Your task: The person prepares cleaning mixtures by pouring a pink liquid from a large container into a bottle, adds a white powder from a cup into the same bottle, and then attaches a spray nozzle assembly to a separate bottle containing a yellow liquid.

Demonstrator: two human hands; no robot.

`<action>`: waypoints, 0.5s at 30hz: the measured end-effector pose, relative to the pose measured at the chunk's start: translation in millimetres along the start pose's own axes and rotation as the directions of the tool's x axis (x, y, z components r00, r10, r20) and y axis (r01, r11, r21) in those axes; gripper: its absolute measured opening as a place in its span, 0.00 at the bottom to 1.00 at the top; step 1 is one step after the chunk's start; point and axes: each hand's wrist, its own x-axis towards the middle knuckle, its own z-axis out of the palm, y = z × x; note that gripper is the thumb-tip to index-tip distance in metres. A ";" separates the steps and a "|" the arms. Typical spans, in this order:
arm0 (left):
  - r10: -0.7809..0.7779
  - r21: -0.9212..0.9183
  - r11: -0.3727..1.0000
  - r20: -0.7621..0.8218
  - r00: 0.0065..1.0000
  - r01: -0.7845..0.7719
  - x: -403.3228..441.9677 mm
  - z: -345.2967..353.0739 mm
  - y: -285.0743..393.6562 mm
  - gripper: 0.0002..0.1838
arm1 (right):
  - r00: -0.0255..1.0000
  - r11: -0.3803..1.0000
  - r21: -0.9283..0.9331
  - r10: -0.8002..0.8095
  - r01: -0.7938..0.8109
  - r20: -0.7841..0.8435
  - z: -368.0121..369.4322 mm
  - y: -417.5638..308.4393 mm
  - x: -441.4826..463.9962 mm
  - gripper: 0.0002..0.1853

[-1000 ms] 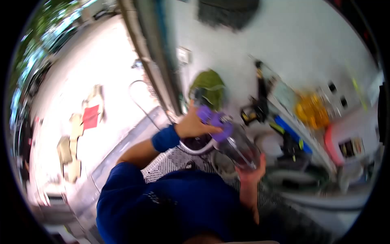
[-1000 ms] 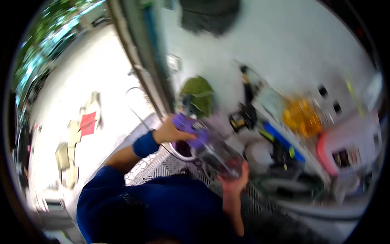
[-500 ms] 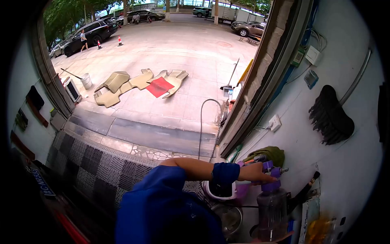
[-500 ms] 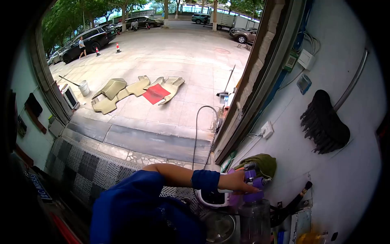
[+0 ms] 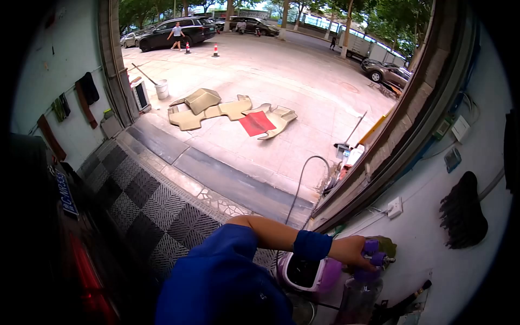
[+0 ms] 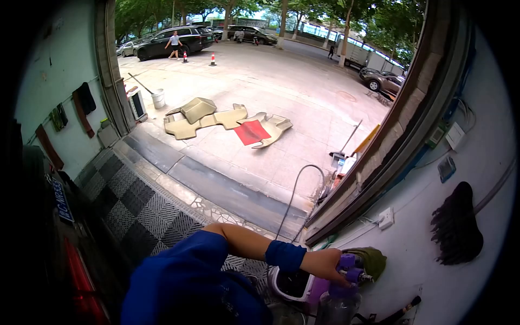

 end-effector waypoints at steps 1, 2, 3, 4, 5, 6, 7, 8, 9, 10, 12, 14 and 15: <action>-0.052 -0.006 0.999 0.028 0.998 0.052 -1.0 -2.2 -0.4 0.22 | 1.000 1.000 0.001 0.008 -0.008 0.020 2.7 0.9 2.2 0.38; -0.102 -0.011 0.995 0.068 0.992 0.103 -2.5 -3.8 -0.7 0.26 | 0.999 1.000 0.004 0.016 -0.016 0.035 6.8 2.8 3.7 0.38; -0.104 -0.010 0.994 0.059 0.993 0.105 -4.3 -7.0 1.9 0.26 | 0.999 1.000 0.009 0.024 -0.025 0.048 9.5 3.0 5.0 0.38; -0.087 -0.001 0.996 0.046 0.995 0.087 -7.2 -9.3 5.5 0.26 | 0.998 0.999 0.014 0.032 -0.033 0.058 12.0 3.5 6.0 0.38; -0.069 0.008 0.998 0.036 0.997 0.069 -9.2 -10.4 6.9 0.26 | 0.997 0.999 0.014 0.039 -0.040 0.067 14.6 5.1 6.1 0.38; -0.071 0.009 0.997 0.037 0.997 0.071 -9.5 -10.2 5.6 0.26 | 0.996 0.999 0.021 0.042 -0.043 0.074 17.5 5.5 5.8 0.38; -0.058 0.038 0.998 0.033 0.998 0.057 -9.7 -8.5 3.1 0.26 | 0.995 0.999 0.023 0.047 -0.049 0.085 17.8 7.8 5.7 0.38; -0.044 0.066 0.997 0.027 0.999 0.042 -9.7 -7.9 1.4 0.27 | 0.994 0.998 0.023 0.048 -0.050 0.096 20.0 8.5 6.4 0.38; -0.046 0.062 0.997 0.023 0.999 0.044 -10.3 -7.8 0.7 0.27 | 0.993 0.998 0.021 0.056 -0.059 0.102 20.7 7.0 6.8 0.38; -0.049 0.045 0.998 -0.006 0.999 0.049 -11.1 -8.7 0.3 0.27 | 0.992 0.998 0.025 0.061 -0.064 0.110 21.6 7.8 6.7 0.38; -0.058 0.027 0.998 -0.031 0.998 0.059 -12.9 -9.7 -2.1 0.28 | 0.990 0.997 0.023 0.073 -0.077 0.119 22.2 8.7 6.4 0.38; -0.041 0.033 0.999 -0.040 0.998 0.042 -13.4 -6.6 -3.7 0.28 | 0.989 0.996 0.023 0.080 -0.084 0.122 21.8 8.4 5.6 0.38; -0.038 0.030 0.999 -0.036 0.999 0.039 -13.3 -7.7 -1.8 0.28 | 0.989 0.996 0.024 0.079 -0.082 0.124 22.7 9.7 5.4 0.38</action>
